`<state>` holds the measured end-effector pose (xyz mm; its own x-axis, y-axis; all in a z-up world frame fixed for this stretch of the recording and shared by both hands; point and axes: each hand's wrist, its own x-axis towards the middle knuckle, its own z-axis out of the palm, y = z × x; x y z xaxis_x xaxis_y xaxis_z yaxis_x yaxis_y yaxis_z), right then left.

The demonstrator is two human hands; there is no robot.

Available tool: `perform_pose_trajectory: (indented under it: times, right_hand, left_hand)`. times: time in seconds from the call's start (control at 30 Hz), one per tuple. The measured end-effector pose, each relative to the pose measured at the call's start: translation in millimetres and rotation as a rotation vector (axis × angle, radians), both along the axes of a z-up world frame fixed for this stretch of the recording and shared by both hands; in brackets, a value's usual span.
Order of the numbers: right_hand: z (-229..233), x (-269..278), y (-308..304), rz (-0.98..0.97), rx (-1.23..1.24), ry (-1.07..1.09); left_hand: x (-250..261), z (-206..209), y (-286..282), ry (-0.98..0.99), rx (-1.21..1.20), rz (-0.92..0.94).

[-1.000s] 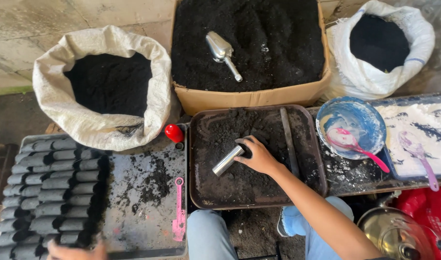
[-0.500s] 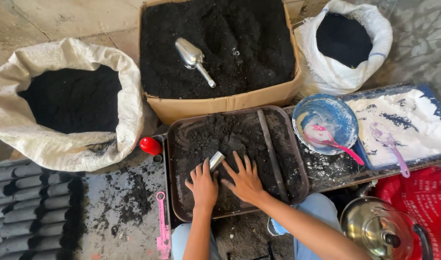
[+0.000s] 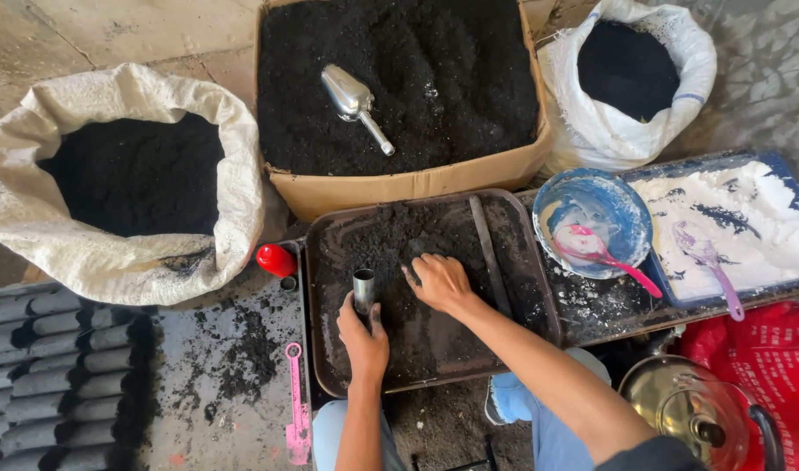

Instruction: The person is manually producing compressed charcoal briquettes by filling a cylindrical metal mold with powder and tamping it down with a rod.

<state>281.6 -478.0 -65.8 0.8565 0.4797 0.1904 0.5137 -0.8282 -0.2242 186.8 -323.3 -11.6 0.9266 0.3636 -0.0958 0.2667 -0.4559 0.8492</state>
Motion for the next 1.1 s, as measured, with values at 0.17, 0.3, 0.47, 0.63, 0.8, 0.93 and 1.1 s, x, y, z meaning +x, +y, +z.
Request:
perform_pose_trajectory:
  times: [0.17, 0.3, 0.47, 0.63, 0.8, 0.93, 1.1]
  right_hand:
    - [57.4, -33.6, -9.8, -0.174, -0.018, 0.253]
    - [80.5, -15.9, -11.2, -0.201, 0.087, 0.340]
    - [43.2, 6.8, 11.3, -0.044, 0.073, 0.307]
    - [-20.0, -10.5, 0.0, 0.050, 0.093, -0.148]
    - [-29.0, 7.1, -3.7, 0.035, 0.124, -0.195]
    - [5.8, 27.0, 17.1, -0.007, 0.135, -0.044]
    - [59.3, 18.0, 30.1, -0.085, 0.021, 0.239]
  left_hand:
    - [3.5, 4.5, -2.0, 0.013, -0.148, 0.065]
    - [5.2, 4.6, -3.3, -0.001, -0.157, 0.108]
    - [9.5, 2.7, -1.8, 0.009, -0.158, 0.137]
    - [12.9, 6.7, -2.7, -0.046, -0.167, 0.132]
    - [5.3, 7.4, -3.1, -0.044, -0.200, 0.111]
    - [4.1, 11.2, -1.7, -0.073, -0.244, 0.118]
    - [6.2, 8.3, 0.0, -0.067, -0.212, 0.171]
